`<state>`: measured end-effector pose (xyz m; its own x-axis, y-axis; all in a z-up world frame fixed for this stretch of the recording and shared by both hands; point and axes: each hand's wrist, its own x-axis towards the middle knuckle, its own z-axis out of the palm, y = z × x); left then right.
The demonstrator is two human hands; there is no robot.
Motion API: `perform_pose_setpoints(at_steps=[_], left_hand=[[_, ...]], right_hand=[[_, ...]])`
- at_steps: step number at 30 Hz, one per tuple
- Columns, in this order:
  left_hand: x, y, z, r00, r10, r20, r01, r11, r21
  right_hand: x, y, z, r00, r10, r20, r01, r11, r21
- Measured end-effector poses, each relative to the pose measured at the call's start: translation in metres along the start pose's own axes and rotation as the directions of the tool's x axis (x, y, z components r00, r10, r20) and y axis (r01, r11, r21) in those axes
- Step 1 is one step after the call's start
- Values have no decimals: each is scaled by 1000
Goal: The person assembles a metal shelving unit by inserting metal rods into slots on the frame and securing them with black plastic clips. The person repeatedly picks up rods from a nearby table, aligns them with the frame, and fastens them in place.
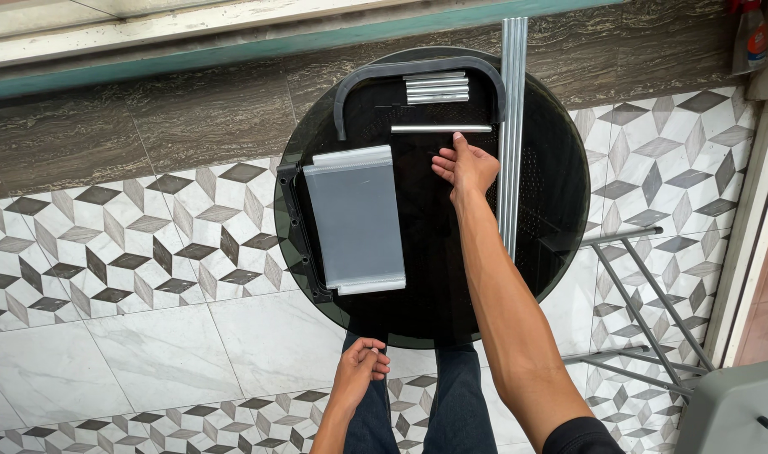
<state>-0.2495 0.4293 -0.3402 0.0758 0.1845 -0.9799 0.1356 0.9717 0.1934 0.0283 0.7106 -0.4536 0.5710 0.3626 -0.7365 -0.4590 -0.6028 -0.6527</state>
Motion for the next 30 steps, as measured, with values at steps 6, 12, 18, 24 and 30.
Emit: perform_pose_setpoints(at_steps=[6, 12, 18, 24, 30], left_hand=[[0, 3, -1, 1000, 3, -16, -3, 1000, 6], [2, 1, -3, 1000, 24, -12, -24, 1000, -14], [4, -1, -4, 1000, 3, -19, -3, 1000, 4], [6, -3, -4, 1000, 11, -12, -11, 1000, 2], [9, -7, -4, 1000, 5, -5, -5, 1000, -22]], right_hand=[[2, -15, 15, 999, 6, -31, -6, 1000, -19], [-1, -20, 27, 1000, 17, -25, -20, 996, -93], [1, -26, 33, 999, -44, 2, 44, 997, -68], [-9, -29, 30, 994, -111, 20, 113, 984, -138], [-23, -16, 25, 586, -619, 523, 752, 173, -637]])
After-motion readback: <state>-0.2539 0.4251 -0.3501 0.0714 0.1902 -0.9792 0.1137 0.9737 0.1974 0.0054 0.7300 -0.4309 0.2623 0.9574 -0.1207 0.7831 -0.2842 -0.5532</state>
